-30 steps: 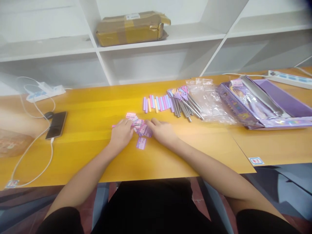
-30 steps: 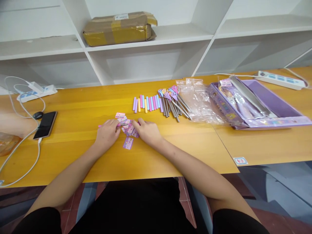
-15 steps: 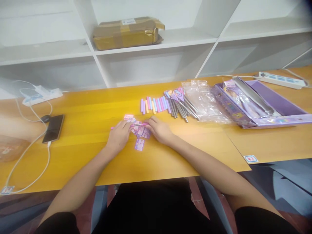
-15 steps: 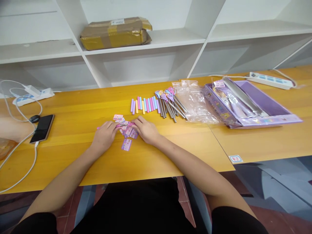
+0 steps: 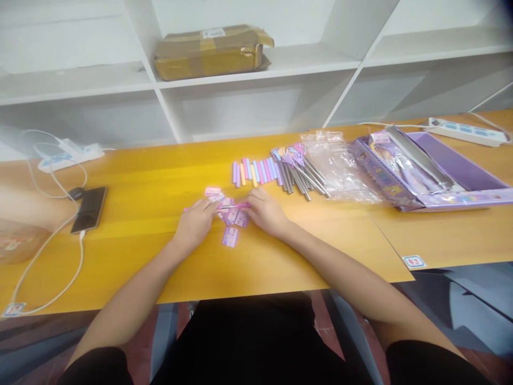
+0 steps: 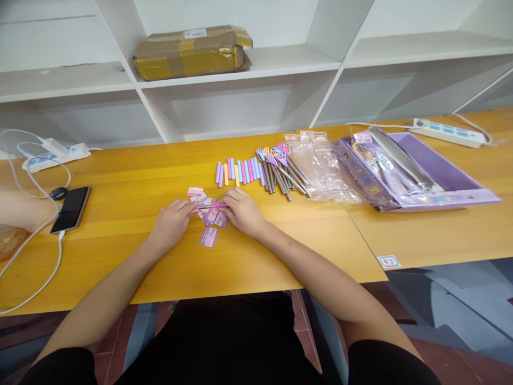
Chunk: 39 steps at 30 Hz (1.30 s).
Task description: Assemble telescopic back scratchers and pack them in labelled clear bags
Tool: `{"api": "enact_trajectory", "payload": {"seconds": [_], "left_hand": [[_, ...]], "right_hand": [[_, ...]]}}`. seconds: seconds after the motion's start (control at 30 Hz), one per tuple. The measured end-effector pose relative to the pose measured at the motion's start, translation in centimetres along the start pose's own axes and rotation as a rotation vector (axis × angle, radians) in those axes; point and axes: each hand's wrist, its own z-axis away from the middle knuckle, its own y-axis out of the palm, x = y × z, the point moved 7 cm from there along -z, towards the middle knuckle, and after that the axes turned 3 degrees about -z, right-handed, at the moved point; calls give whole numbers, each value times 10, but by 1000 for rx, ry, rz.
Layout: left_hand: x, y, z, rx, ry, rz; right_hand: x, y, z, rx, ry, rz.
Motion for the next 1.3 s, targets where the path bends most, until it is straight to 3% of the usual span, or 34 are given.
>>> {"api": "enact_trajectory", "payload": {"seconds": [0.4,0.67,0.83,1.0,1.13,1.3], "left_hand": [[3,6,-3,69,30,56],[4,5,-5,2,56,45],[1,1,-2,-22,56,23],[-2,-3,-1,-44,66,9],[-4,-4,-2,-50,67,41],[-1,-1,-3,-19,52,89]], "right_hand": [[2,7,1,105,-86,229],[-1,2,1,96,-16,-23],[1,1,0,164,104,-234],[-2,5,0,236,145,-295],[-1,3,3,242,105,-192],[8,6,4,302,-56,202]]}}
